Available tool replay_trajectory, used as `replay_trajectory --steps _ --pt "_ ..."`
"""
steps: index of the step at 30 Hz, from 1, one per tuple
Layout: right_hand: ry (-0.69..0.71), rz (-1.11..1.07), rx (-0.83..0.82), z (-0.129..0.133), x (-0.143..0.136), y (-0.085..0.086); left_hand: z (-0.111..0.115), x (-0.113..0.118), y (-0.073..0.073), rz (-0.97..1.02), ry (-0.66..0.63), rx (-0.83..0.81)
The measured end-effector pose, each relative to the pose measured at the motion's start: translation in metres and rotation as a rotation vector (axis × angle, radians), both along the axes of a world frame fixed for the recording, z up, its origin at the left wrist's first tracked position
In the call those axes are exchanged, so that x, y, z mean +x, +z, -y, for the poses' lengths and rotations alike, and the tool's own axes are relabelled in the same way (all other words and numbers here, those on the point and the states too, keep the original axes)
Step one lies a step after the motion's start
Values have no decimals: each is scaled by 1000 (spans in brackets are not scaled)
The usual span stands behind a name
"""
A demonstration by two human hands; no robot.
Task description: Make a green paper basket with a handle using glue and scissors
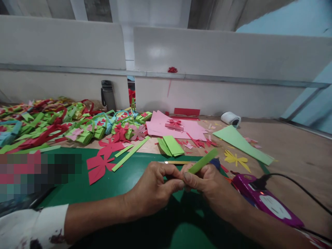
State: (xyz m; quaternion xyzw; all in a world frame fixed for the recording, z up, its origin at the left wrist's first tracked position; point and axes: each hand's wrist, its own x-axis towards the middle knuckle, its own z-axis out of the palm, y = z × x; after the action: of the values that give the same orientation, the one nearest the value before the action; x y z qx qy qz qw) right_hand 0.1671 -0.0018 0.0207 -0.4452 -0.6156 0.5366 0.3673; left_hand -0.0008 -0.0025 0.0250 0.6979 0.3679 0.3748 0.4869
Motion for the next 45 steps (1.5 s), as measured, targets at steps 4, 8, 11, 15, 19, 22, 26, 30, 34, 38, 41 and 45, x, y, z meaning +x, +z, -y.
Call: replay_trajectory --steps 4,8,11,15,19,22,26,30,34,38,41,45 --pt "-96 -173 -45 -8 2 -2 -4 1 4 59 45 -209" --pt "-234 -296 -43 -16 7 7 -6 -1 8 56 28 -390" --pt "-323 -354 -42 -18 9 15 -6 -6 8 9 36 -431" --pt "-365 -390 -33 -21 10 19 -8 -14 1 27 -14 -459" --pt "-388 -416 -24 -26 13 17 -8 -24 -8 70 -84 -513" --pt "-363 -448 -23 -29 15 15 -9 -30 -13 141 -112 -566" --pt "-23 -353 -18 -21 13 13 -7 -29 -14 344 -244 -658" --pt "190 -230 46 -6 7 15 -3 -17 -16 370 -351 -734" --pt "54 -112 213 -5 6 18 -9 -11 -13 192 -320 -657" --pt "-304 -138 155 -22 14 10 -43 -16 -4 -190 76 -321" --pt "-360 -202 126 -34 18 1 -83 -19 -2 -326 247 -220" --pt "-379 -219 109 -36 19 -4 -131 -16 -12 -492 344 -197"
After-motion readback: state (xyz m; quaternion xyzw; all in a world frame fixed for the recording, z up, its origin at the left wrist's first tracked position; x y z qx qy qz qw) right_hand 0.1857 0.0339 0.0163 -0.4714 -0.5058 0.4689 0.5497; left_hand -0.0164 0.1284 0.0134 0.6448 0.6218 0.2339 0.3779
